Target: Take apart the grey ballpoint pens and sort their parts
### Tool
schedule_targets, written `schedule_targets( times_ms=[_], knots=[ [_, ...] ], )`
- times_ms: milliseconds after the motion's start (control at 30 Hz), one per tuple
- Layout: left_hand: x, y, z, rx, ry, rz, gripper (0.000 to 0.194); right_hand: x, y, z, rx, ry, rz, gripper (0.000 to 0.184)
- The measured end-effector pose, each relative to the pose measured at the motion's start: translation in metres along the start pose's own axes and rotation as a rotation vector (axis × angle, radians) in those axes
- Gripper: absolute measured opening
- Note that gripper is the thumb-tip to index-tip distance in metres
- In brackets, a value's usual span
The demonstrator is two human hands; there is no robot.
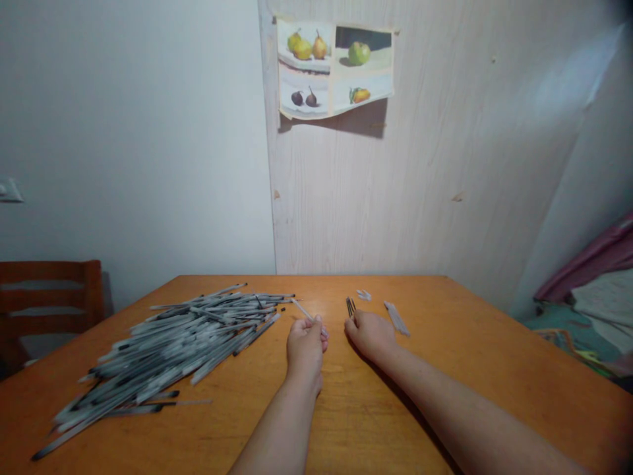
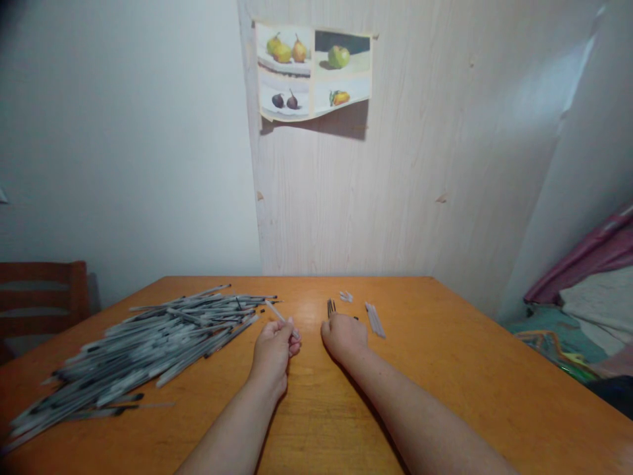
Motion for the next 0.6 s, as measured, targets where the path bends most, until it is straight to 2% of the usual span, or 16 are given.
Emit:
schedule_targets(
  times_ms=[200, 433, 600],
  knots=[
    [-0.003, -0.001, 0.000, 0.006, 0.010, 0.029, 0.032, 0.009, -0.012, 0.008, 0.050, 0.141, -0.081, 0.035],
    [-0.011, -0.011, 0.000, 0.066, 0.045, 0.115, 0.032, 0.004, -0.027, 0.025, 0.231, 0.571, -0.225, 0.027],
    [-0.021, -0.023, 0.001, 0.138, 0.058, 0.205, 0.035, -0.006, -0.038, 0.029, 0.250, 0.814, -0.241, 0.033]
  ],
)
Point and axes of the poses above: each hand's wrist, its own y-axis towards the middle knuckle, its own x-axis out of the back of the hand, z = x × y, the point moved 7 cm from there along y, towards the middle knuckle, and after that the axes turned 12 degrees about x, right-handed, at the moved point
